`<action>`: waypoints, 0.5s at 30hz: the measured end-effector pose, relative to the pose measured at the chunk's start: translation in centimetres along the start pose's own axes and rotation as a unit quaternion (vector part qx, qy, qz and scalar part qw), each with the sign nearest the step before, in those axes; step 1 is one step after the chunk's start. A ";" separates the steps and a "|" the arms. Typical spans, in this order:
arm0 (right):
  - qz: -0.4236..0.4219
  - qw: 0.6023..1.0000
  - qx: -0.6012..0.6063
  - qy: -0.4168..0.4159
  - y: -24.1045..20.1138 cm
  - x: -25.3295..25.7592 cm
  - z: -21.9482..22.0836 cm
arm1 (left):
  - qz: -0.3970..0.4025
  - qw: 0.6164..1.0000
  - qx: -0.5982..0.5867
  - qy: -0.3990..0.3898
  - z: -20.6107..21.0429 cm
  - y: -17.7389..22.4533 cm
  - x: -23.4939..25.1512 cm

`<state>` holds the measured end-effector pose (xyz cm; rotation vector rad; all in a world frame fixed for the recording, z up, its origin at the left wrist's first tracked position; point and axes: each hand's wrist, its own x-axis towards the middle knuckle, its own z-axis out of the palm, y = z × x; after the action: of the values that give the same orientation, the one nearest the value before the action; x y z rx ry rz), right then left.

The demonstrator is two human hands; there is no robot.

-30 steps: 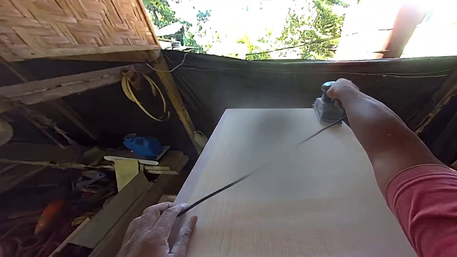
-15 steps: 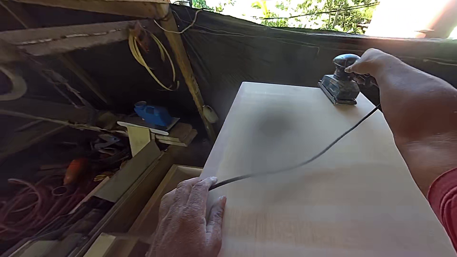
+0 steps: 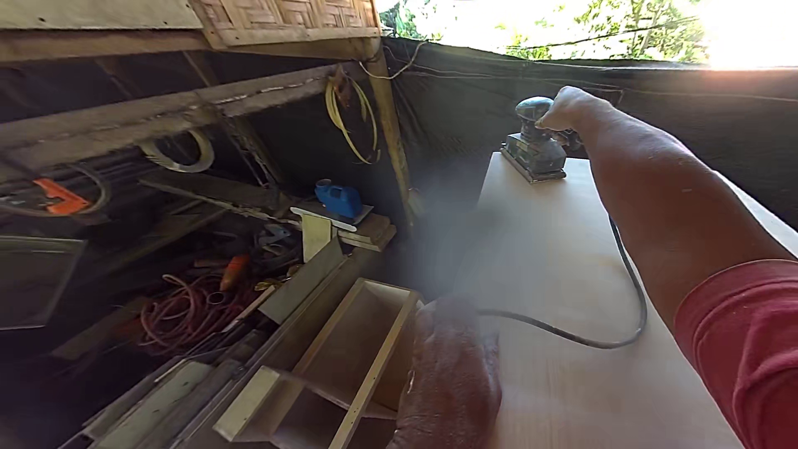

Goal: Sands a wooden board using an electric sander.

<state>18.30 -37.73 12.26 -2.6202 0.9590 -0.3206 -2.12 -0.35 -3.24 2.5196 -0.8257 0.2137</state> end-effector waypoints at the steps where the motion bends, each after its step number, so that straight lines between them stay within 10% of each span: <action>1: -0.011 1.000 0.001 -0.007 -1.3 -0.1 0.6 | 0.001 1.000 0.001 0.002 0.0 0.0 0.0; 8: -0.017 1.000 -0.010 0.018 -5.3 -0.1 2.4 | 0.026 0.999 0.007 0.026 0.3 -0.5 -0.1; 15: 0.099 0.993 -0.005 0.069 5.9 0.7 -1.8 | 0.029 0.999 0.006 0.032 0.6 -1.0 -0.3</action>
<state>14.82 -42.83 11.72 -2.5108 1.2579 -0.4516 -1.79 0.23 -4.28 2.4888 -0.8758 0.3188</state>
